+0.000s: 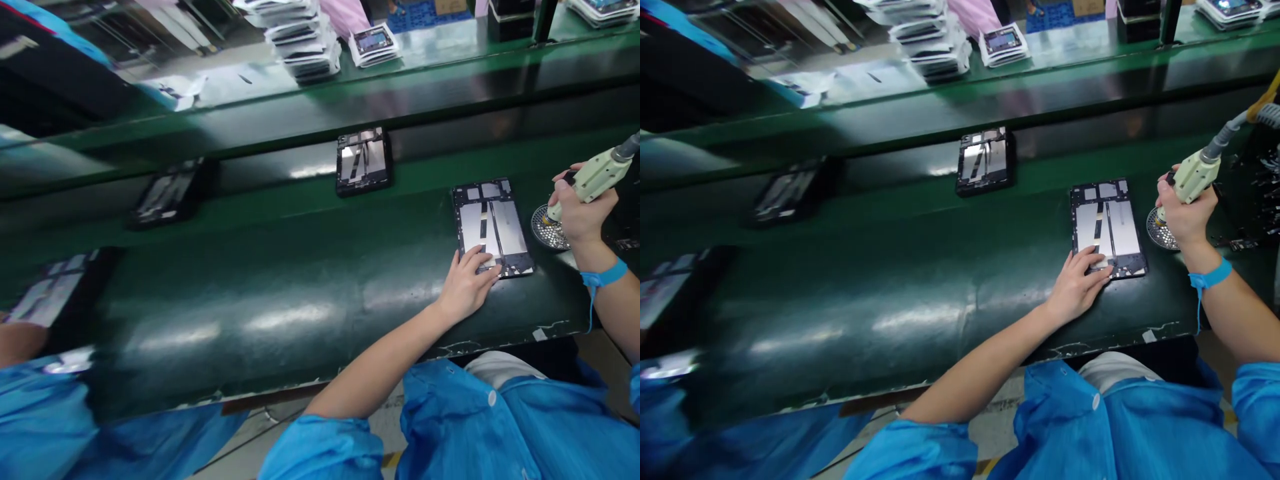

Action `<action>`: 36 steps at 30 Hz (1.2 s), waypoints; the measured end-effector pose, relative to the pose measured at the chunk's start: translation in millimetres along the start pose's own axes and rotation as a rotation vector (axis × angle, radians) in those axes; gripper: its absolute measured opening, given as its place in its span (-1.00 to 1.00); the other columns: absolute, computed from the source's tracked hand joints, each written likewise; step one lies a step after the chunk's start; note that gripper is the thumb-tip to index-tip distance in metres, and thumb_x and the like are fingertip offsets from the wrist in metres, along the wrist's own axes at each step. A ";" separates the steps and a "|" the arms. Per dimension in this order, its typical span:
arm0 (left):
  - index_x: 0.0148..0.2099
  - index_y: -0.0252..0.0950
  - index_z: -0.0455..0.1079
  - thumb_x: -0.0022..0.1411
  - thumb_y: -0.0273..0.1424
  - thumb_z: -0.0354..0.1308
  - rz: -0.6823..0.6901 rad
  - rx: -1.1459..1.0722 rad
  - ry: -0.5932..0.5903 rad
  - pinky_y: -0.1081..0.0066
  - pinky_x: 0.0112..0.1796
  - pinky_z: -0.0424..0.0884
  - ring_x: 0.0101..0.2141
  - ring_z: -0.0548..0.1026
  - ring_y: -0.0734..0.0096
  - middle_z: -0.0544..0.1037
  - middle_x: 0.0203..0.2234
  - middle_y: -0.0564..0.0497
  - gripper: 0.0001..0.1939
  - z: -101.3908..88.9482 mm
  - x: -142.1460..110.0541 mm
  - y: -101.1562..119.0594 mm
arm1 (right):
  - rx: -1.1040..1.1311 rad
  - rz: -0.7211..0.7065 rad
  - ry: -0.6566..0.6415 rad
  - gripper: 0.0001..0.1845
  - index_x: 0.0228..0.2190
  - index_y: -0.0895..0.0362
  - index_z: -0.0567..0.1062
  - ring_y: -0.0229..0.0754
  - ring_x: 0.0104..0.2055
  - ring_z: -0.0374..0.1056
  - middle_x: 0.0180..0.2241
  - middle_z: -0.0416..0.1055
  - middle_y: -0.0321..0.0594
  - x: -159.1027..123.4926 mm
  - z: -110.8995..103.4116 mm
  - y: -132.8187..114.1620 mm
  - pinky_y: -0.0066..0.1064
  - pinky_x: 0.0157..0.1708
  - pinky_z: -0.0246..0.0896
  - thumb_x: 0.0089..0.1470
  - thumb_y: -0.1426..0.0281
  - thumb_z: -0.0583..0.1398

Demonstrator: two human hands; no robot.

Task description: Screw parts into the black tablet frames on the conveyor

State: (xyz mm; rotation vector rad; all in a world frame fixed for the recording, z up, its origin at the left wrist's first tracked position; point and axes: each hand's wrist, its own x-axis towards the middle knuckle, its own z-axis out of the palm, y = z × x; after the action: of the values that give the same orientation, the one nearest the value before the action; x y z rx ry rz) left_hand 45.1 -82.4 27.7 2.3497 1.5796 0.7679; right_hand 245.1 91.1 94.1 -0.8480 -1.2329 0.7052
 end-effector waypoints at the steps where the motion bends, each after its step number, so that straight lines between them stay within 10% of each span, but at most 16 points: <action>1: 0.10 -0.15 0.58 0.51 -0.32 0.09 0.004 -0.003 0.002 -0.32 0.19 0.33 0.30 0.35 -0.07 0.53 0.11 -0.20 -0.73 -0.7 -1.0 0.3 | -0.011 -0.001 -0.007 -0.68 -0.26 0.16 0.50 -0.29 -0.65 0.33 -0.45 0.51 -0.32 -0.1 0.3 1.5 -0.37 -0.62 0.28 -0.09 0.34 0.37; 28: 0.06 -0.17 0.60 0.50 -0.35 0.11 0.032 -0.019 0.075 -0.28 0.20 0.33 0.31 0.36 -0.06 0.54 0.10 -0.21 -0.75 1.2 -8.9 2.8 | -0.117 -0.054 -0.029 -0.69 -0.26 -0.01 0.51 -0.24 -0.64 0.30 -0.50 0.41 -0.40 -1.5 -4.1 22.0 -0.28 -0.57 0.35 -0.04 0.25 0.43; 36: 0.04 -0.12 0.63 0.46 -0.32 0.19 -0.045 -0.048 0.113 -0.24 0.20 0.35 0.29 0.39 -0.04 0.54 0.11 -0.19 -0.78 9.2 9.3 -4.1 | 0.012 -0.091 -0.018 -0.76 -0.25 -0.02 0.51 -0.25 -0.64 0.31 -0.42 0.50 -0.33 -5.1 5.9 -16.2 -0.31 -0.64 0.27 0.02 0.28 0.40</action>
State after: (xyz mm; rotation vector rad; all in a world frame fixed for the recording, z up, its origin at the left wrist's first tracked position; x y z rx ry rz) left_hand 49.4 -71.2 21.0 2.2658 1.6328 0.9328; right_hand 238.5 79.5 106.0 -0.7721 -1.2741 0.6475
